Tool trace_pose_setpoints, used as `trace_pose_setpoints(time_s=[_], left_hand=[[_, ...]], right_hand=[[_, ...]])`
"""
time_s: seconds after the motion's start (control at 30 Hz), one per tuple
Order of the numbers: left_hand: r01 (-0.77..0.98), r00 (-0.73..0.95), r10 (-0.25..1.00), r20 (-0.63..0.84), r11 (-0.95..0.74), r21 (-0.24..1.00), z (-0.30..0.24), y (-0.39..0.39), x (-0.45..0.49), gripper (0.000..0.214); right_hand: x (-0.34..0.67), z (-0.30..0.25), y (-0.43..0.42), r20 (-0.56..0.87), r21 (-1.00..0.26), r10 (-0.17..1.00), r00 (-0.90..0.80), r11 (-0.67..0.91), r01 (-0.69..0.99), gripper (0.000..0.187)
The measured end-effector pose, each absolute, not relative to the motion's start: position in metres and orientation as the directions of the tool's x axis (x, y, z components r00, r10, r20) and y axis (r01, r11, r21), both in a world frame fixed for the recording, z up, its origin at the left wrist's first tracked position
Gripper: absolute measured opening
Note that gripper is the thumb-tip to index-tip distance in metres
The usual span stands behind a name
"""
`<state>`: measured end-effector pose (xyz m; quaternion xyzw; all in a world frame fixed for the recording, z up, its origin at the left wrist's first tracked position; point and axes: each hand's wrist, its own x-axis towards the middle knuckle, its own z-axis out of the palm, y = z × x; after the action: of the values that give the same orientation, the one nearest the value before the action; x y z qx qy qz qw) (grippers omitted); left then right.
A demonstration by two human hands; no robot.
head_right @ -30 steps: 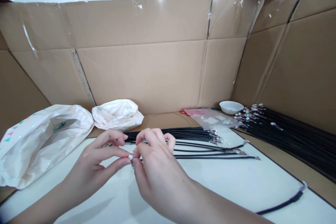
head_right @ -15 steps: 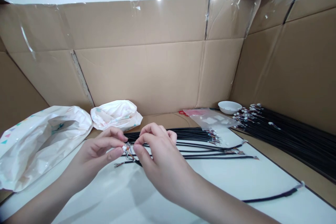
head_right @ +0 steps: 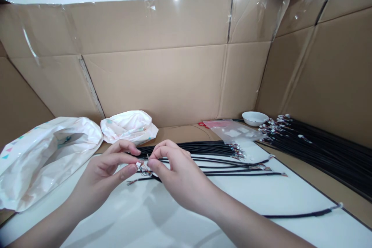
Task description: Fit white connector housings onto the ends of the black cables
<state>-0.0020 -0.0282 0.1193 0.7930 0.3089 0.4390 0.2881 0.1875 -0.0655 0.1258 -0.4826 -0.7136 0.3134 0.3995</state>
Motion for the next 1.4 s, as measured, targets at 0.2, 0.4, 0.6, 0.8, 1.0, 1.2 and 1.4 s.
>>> trace_pose_setpoints(time_s=[0.2, 0.4, 0.6, 0.8, 1.0, 1.2, 1.4], left_hand=[[0.263, 0.41, 0.718, 0.563, -0.684, 0.68, 0.119, -0.03, -0.003, 0.012], [0.333, 0.396, 0.522, 0.755, -0.848, 0.412, 0.122, -0.035, 0.001, 0.01], [0.34, 0.48, 0.195, 0.855, -0.94, 0.023, 0.119, -0.038, 0.0, 0.016], [0.389, 0.564, -0.076, 0.822, -0.854, -0.346, 0.118, -0.035, -0.002, 0.015], [0.361, 0.657, -0.125, 0.744, -0.814, -0.456, 0.116, -0.031, -0.006, 0.013], [0.359, 0.582, -0.157, 0.798, -0.831, -0.425, 0.12, -0.03, -0.001, 0.008], [0.388, 0.558, -0.106, 0.823, -0.843, -0.372, 0.123, -0.03, -0.001, 0.008]], right_hand=[[0.189, 0.124, -0.064, 0.326, -0.775, 0.927, -0.186, 0.374, 0.51, 0.023], [0.188, 0.124, -0.063, 0.314, -0.794, 0.943, -0.107, 0.323, 0.515, 0.022], [0.185, 0.125, -0.058, 0.168, -0.975, 0.973, -0.161, 0.187, 0.115, 0.02], [0.183, 0.126, -0.056, 0.12, -0.989, 0.976, -0.179, 0.102, -0.105, 0.026], [0.18, 0.121, -0.056, 0.168, -0.986, 0.977, -0.132, 0.164, -0.038, 0.014], [0.182, 0.114, -0.055, 0.338, -0.939, 0.926, -0.17, 0.344, 0.002, 0.004], [0.182, 0.113, -0.064, 0.453, -0.878, 0.883, -0.125, 0.466, 0.11, 0.006]])
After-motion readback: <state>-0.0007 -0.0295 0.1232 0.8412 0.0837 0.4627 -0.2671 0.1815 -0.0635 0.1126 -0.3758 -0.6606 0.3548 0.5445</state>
